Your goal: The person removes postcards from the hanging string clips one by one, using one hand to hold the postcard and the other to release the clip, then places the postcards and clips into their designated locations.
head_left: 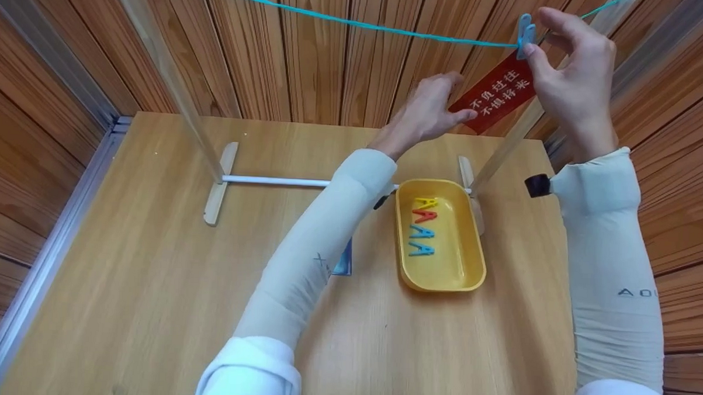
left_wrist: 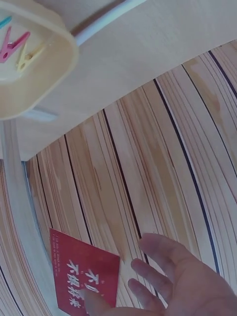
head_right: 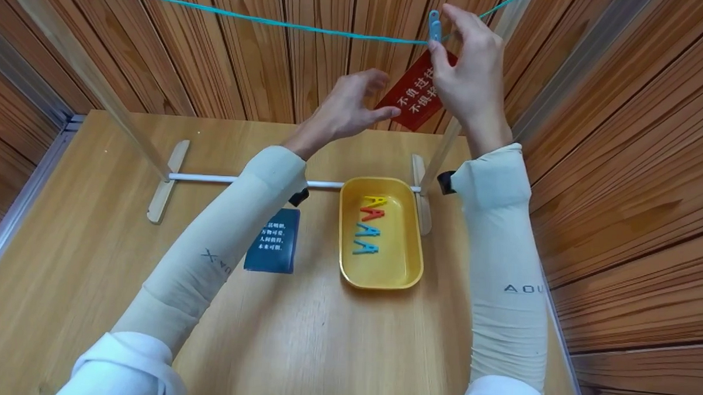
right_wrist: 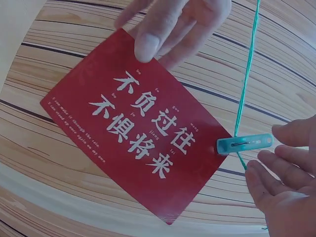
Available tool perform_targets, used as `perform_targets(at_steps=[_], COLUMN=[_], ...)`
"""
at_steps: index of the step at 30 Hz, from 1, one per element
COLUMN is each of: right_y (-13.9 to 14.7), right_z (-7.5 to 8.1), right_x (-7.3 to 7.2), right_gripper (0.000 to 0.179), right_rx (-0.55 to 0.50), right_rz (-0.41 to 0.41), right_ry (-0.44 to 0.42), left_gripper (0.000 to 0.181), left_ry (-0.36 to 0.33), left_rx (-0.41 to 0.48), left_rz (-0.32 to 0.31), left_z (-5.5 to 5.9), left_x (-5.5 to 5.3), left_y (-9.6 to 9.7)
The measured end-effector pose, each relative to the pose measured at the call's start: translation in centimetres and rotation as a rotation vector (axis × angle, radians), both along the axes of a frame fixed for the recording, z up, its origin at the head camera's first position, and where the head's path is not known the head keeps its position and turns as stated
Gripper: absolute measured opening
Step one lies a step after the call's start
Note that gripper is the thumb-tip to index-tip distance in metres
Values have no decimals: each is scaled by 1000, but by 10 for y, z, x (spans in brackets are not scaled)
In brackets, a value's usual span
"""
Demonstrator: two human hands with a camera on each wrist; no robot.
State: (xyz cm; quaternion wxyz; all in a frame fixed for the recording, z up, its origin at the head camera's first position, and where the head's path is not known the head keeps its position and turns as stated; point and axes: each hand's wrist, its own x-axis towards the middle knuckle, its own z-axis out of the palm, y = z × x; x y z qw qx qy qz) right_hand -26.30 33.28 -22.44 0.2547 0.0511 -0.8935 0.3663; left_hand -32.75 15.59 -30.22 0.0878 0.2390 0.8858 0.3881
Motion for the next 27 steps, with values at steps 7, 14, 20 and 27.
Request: perform_targets(at_steps=[7, 14, 20, 27], right_y=[-7, -13, -12, -8], right_z=[3, 5, 1, -1], right_x=[-3, -5, -8, -4], right_gripper=[48, 48, 46, 42], right_rx=[-29, -53, -24, -1], right_rz=[-10, 22, 46, 34], right_ry=[-24, -36, 2, 26], left_gripper=[58, 57, 58, 50], left_ry=[-1, -38, -48, 5], left_rx=[103, 198, 242, 288], left_rz=[-6, 31, 27, -16], left_z=[4, 3, 2, -1], left_x=[-2, -1, -1, -1], left_y=[7, 10, 12, 16])
